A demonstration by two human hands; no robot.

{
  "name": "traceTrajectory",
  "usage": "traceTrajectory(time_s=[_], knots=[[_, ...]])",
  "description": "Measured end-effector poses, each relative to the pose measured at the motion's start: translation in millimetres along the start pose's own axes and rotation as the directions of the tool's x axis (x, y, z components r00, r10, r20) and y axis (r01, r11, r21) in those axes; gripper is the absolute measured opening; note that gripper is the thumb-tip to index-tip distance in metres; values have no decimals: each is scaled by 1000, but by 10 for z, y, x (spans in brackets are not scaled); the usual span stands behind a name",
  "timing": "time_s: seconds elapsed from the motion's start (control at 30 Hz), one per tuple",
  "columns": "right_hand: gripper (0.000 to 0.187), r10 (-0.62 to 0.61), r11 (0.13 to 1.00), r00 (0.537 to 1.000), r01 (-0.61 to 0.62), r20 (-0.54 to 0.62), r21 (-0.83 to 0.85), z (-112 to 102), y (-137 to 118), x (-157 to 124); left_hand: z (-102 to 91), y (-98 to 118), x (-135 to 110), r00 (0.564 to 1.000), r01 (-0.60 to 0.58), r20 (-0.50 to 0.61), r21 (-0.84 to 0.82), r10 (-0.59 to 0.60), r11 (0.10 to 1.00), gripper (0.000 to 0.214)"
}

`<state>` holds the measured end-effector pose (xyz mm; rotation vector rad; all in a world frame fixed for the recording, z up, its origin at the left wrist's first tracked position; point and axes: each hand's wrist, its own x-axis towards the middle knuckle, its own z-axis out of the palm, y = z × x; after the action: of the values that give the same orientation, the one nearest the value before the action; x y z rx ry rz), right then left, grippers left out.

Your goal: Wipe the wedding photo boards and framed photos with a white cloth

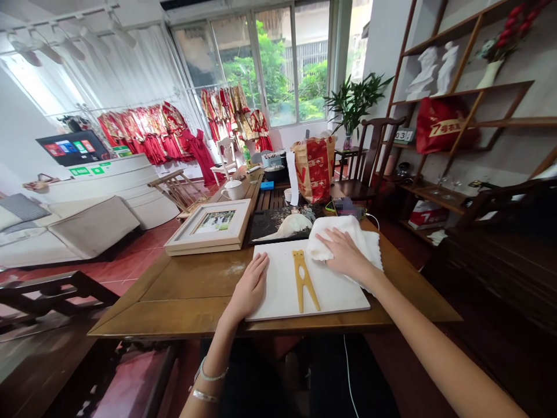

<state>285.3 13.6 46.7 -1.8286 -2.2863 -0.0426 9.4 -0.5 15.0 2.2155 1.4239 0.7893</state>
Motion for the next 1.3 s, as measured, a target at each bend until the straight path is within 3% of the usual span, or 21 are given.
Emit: traceTrajectory(time_s=[0.13, 0.27, 0.4, 0.5, 0.6, 0.8, 1.0, 1.13, 1.3], knots=[[80, -107, 994, 994, 107, 11, 20, 39, -72, -139, 4, -7, -2, 1000, -13, 3, 6, 13, 1000, 48], [93, -239, 970, 971, 240, -16, 48, 25, -187, -643, 22, -22, -3, 1000, -12, -18, -10, 12, 1000, 47], [102, -275, 960, 961, 276, -28, 38, 6, -297, -1167, 37, -27, 0, 999, -17, -36, -33, 16, 999, 46], [102, -285, 958, 959, 285, -6, 37, -11, -297, -1320, 34, -17, 2, 1000, -6, -30, -25, 5, 1000, 46], [94, -266, 963, 964, 265, 16, 57, -16, -182, -1185, 23, -14, 3, 1000, -1, -12, -10, 1, 1000, 48], [79, -167, 984, 986, 167, 0, 58, 29, 159, -451, 30, -53, 1, 999, -30, -29, -14, 30, 999, 47], [77, -145, 988, 989, 145, 14, 49, 60, 152, 96, 27, -70, 5, 999, -34, -21, -1, 34, 999, 47], [77, -160, 986, 987, 159, 30, 45, 41, 16, 67, 11, -48, 6, 1000, -14, 0, 16, 14, 1000, 48], [85, -261, 963, 963, 254, 74, 91, -79, -168, -458, 4, -12, 3, 1000, 3, 14, 22, -3, 1000, 49]])
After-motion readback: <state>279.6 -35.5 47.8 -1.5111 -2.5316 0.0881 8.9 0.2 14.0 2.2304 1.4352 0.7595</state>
